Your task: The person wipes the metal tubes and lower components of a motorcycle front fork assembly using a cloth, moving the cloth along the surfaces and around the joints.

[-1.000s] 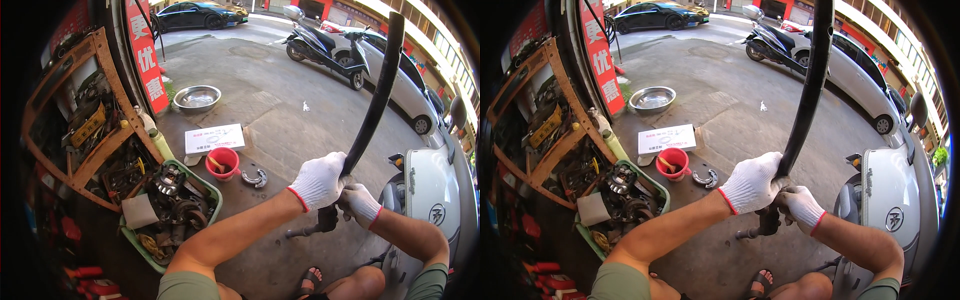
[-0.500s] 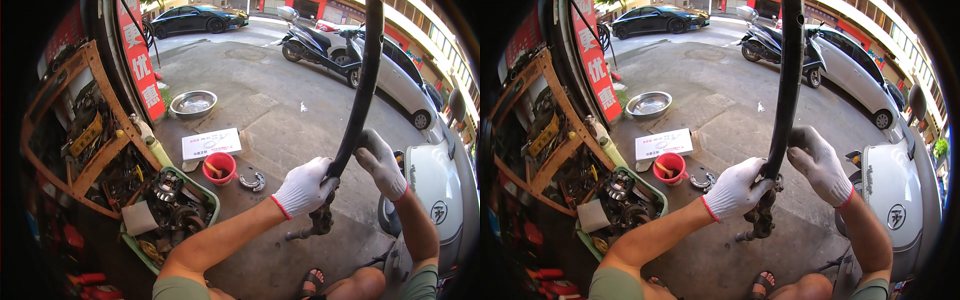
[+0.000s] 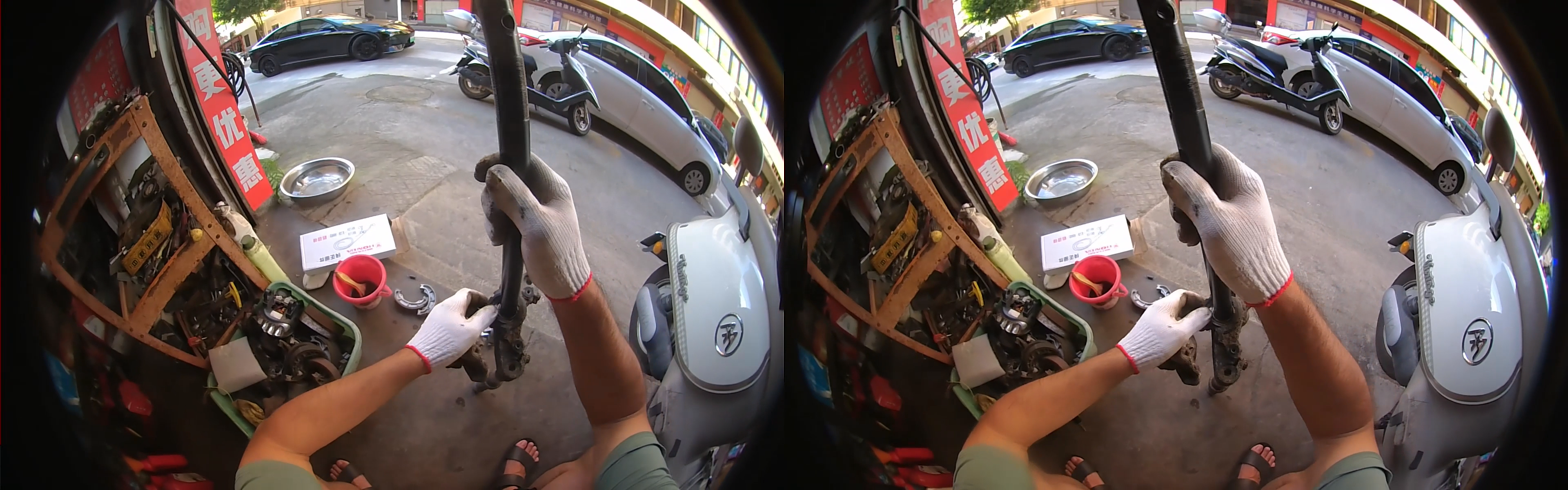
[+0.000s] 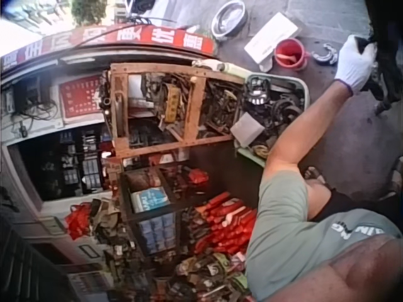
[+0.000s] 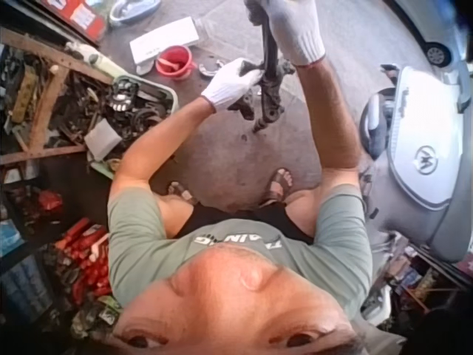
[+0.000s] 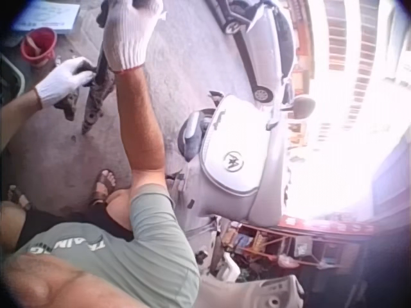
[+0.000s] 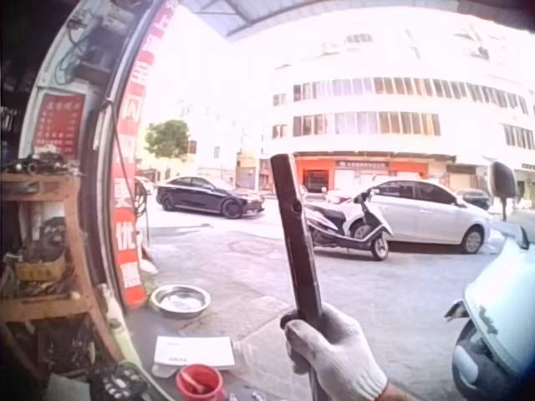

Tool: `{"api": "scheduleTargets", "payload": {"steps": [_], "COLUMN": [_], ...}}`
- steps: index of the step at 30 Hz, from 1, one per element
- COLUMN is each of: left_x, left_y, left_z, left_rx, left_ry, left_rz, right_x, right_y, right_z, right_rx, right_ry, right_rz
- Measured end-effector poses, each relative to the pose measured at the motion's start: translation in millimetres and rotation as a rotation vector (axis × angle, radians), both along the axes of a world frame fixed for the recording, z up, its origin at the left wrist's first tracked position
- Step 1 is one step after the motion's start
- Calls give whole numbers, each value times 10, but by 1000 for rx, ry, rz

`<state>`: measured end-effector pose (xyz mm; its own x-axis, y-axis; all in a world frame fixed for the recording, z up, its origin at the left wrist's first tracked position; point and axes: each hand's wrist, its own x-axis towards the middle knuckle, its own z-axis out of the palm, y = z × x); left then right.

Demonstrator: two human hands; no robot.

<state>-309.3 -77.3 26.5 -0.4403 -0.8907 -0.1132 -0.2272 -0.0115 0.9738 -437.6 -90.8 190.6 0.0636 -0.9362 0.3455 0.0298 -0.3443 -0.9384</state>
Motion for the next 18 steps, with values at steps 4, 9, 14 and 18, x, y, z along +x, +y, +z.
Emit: {"api": "scheduleTargets", "payload": {"steps": [4,9,14,18], "left_x": [-42,-82,-89,-117], "left_y": [52,70,33,-34], "left_z": [-44,74,154,155], "left_rx": [111,-22,-89,112], "left_ry": [131,14,28,90], "left_rz": [-29,8,55,92], "right_x": [3,19,15,-6], "right_y": [0,-58,-122,-188], "right_z": [9,-20,-29,-42], "right_rx": [-16,-48,-93,-112], "right_ry": [8,11,-8,-19], "right_rz": [-26,-63,-79,-119]}}
